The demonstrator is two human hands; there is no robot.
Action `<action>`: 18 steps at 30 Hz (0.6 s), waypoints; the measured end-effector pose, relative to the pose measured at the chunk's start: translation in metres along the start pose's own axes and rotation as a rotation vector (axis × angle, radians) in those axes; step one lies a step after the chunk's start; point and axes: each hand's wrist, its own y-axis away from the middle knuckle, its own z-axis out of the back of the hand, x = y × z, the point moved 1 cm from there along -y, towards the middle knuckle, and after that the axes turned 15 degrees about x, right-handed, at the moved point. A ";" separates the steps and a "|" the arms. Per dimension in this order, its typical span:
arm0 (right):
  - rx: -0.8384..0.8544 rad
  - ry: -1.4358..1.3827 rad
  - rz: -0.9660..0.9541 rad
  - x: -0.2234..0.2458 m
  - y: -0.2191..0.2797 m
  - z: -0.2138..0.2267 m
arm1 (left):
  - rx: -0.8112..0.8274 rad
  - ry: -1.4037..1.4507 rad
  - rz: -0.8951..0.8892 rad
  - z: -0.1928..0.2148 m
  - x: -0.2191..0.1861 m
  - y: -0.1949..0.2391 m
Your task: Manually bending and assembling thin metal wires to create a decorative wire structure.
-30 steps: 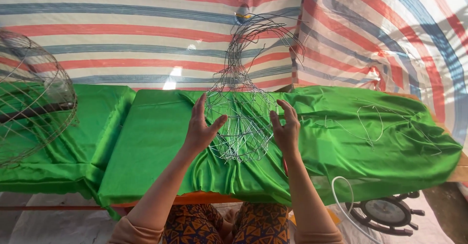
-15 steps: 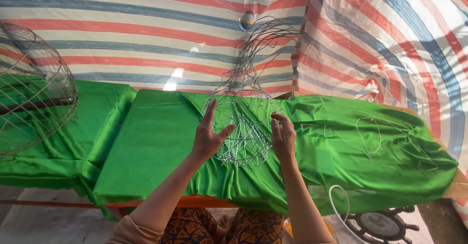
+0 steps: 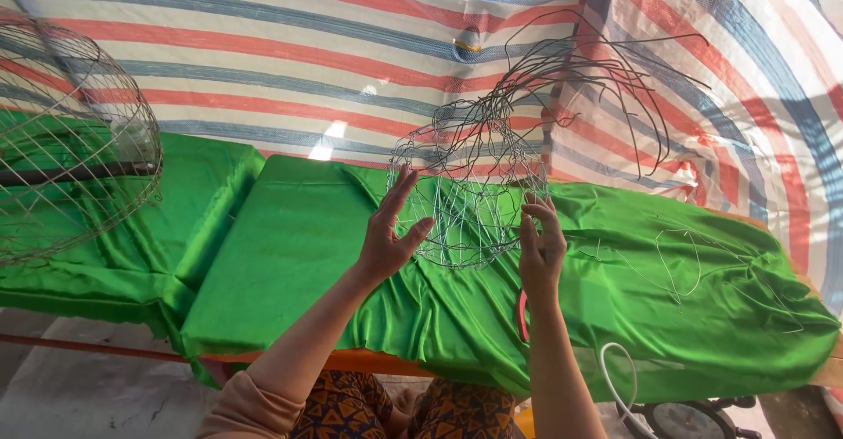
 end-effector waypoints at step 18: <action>-0.057 0.029 -0.072 -0.024 0.037 -0.019 | -0.009 -0.016 0.084 -0.010 0.045 0.024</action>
